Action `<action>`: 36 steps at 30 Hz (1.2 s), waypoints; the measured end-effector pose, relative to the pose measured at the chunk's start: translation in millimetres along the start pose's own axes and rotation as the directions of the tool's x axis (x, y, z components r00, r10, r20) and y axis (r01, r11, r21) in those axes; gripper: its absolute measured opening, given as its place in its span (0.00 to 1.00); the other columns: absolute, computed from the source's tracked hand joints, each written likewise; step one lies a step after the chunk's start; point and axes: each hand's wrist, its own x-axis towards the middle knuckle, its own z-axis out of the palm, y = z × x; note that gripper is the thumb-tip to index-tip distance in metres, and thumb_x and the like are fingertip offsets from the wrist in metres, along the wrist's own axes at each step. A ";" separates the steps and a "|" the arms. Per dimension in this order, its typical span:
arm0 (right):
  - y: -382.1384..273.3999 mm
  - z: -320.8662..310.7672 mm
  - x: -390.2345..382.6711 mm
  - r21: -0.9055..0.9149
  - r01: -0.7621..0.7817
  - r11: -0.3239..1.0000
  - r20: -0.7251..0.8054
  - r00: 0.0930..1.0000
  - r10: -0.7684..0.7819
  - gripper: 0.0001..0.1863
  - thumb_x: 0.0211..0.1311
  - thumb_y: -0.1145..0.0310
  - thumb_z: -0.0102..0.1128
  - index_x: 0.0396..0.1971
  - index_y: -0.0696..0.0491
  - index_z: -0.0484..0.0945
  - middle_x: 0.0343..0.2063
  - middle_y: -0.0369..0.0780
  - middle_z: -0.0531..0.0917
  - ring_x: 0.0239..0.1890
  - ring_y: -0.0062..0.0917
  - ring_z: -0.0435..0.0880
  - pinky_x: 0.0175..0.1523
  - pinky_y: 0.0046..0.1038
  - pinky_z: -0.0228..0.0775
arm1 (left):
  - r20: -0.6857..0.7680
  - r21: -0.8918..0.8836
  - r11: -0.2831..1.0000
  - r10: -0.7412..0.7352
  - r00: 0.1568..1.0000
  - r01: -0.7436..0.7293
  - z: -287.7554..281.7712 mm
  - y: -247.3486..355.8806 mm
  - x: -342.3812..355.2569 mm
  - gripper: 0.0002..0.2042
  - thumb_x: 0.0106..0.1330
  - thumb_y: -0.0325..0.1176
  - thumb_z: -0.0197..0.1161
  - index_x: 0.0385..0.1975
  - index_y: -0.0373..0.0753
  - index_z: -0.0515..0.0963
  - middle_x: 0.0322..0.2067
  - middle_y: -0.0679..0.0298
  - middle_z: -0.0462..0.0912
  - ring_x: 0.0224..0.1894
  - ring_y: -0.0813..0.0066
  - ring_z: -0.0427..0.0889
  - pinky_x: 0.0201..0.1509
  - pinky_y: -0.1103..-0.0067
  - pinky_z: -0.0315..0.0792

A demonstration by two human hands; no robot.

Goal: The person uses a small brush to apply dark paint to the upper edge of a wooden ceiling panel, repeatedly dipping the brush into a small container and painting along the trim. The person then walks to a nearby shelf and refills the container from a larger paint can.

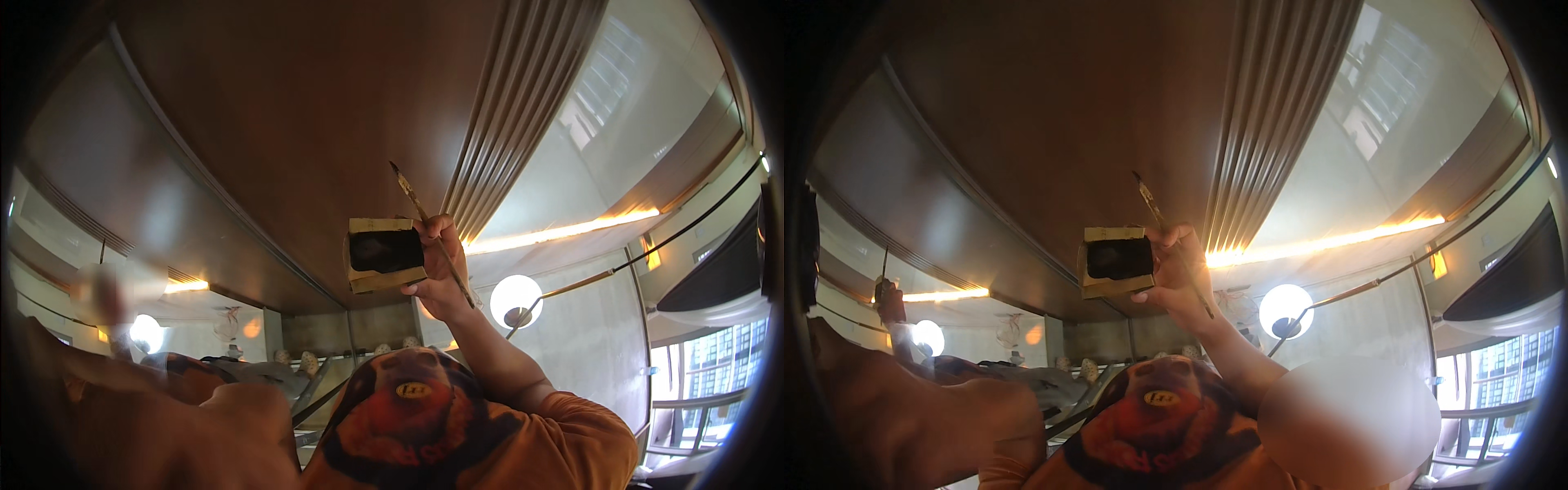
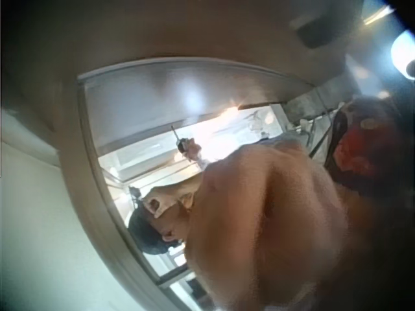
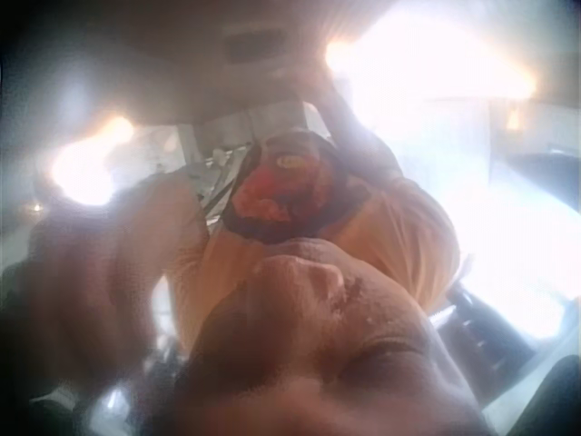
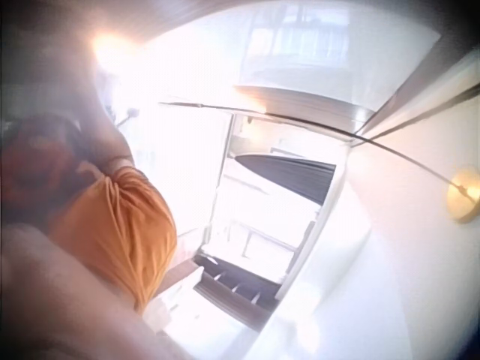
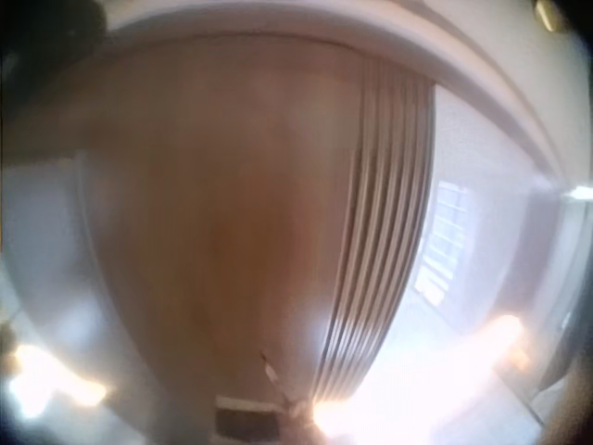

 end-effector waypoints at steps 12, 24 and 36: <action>13.4 15.5 6.3 0.001 0.067 0.998 0.041 0.997 -0.067 0.45 0.37 0.81 0.84 0.52 0.44 0.61 0.62 0.43 0.73 0.68 0.33 0.70 0.70 0.37 0.69 | -0.655 -0.408 0.897 -0.419 0.629 0.173 -153.4 -50.7 -180.9 0.17 0.77 0.38 0.54 0.59 0.36 0.72 0.54 0.57 0.79 0.54 0.63 0.79 0.64 0.67 0.73; 34.3 29.5 14.4 -0.018 0.057 0.998 0.127 0.990 -0.055 0.44 0.39 0.82 0.83 0.52 0.45 0.61 0.61 0.42 0.72 0.68 0.34 0.71 0.69 0.38 0.71 | -0.755 -0.154 0.925 -0.336 0.563 0.346 -126.6 -50.6 -177.2 0.36 0.68 0.37 0.66 0.73 0.34 0.58 0.68 0.55 0.68 0.71 0.62 0.69 0.73 0.67 0.67; 34.8 37.1 10.3 -0.094 -0.034 0.995 0.240 0.969 0.055 0.43 0.39 0.81 0.86 0.49 0.44 0.62 0.68 0.48 0.71 0.65 0.33 0.74 0.67 0.36 0.70 | -0.714 -0.062 0.869 -0.382 0.587 0.490 -112.5 -58.3 -176.5 0.44 0.55 0.26 0.78 0.73 0.39 0.61 0.68 0.59 0.70 0.67 0.66 0.73 0.71 0.67 0.70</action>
